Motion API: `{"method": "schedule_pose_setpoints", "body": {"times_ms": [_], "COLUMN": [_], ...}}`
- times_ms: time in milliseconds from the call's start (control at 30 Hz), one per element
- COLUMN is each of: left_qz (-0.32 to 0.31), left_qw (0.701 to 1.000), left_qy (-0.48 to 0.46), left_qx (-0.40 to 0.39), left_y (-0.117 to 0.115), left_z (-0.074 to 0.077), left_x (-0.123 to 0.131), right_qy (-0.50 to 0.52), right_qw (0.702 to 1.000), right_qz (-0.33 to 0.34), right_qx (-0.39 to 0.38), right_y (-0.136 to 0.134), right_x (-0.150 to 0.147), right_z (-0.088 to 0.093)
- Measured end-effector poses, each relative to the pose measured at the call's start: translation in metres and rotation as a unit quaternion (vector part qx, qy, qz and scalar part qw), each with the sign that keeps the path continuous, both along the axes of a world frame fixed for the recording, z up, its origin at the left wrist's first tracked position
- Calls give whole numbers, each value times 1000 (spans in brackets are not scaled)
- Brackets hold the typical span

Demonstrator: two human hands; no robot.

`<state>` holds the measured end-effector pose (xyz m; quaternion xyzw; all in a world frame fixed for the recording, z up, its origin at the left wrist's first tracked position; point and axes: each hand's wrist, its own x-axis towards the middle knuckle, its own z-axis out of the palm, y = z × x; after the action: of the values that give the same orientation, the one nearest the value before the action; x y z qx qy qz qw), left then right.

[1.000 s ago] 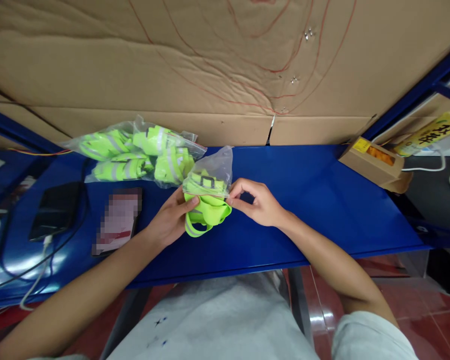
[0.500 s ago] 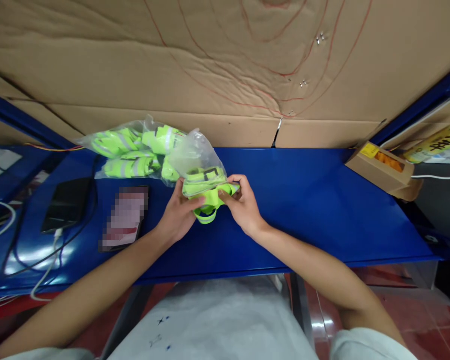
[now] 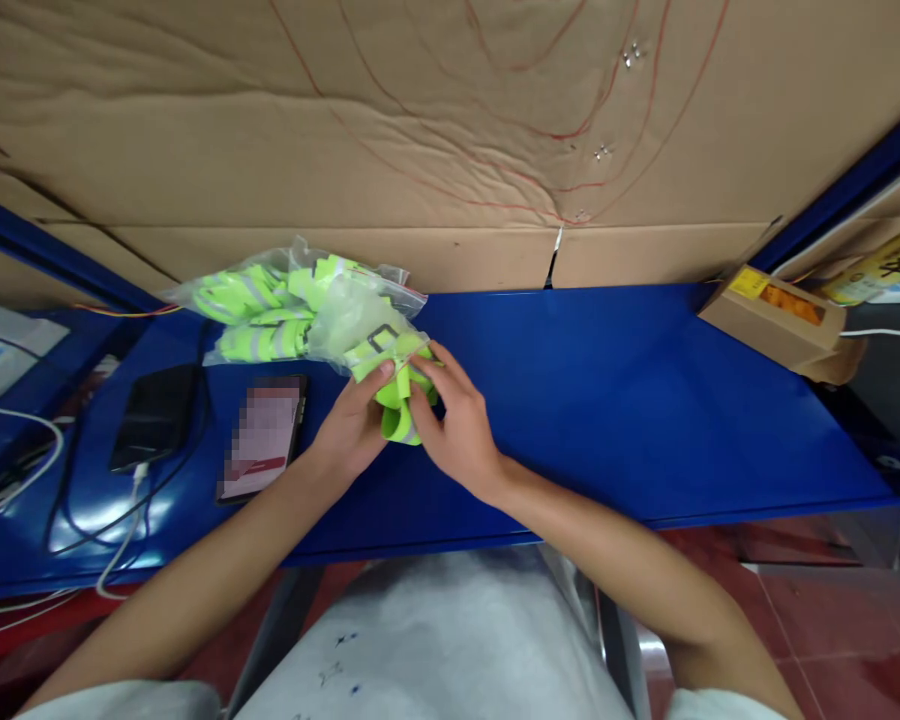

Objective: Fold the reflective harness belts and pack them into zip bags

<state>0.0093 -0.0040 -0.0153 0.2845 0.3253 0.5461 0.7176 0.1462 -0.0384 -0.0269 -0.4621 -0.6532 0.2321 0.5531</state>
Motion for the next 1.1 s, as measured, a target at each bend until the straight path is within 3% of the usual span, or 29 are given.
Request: {"method": "schedule_pose_setpoints", "body": {"times_ms": [67,167,367,533,667,767,833,967,1100], "left_qz": [-23,-53,-49,-64,-87,-140,-141,-19,51], "left_qw": [1000,999,994,986,980,977,979,987,987], "left_qy": [0,-8,33,101,103,70,59,56,69], "left_qx": [-6,0,87,118,145,147,137,150,139], "left_y": [1,4,7,9,10,10,9,9,8], "left_z": [1,2,-4,-6,-6,-6,-5,-2,-1], "left_x": [-4,-8,-7,-7,-8,-10,-11,-9,-3], "right_qy": [-60,-63,127,288,322,296,249,62,-105], "right_qw": [998,998,990,947,932,938,953,991,992], "right_qz": [30,12,10,17,40,71,88,101,75], "right_qx": [2,-1,-53,-142,-164,-167,-152,-63,11], "right_y": [-6,-4,16,19,24,27,26,17,10], "right_x": [-4,-5,3,11,23,30,31,19,2], "right_z": [-4,-11,-15,1,12,11,6,-2,-6]}}
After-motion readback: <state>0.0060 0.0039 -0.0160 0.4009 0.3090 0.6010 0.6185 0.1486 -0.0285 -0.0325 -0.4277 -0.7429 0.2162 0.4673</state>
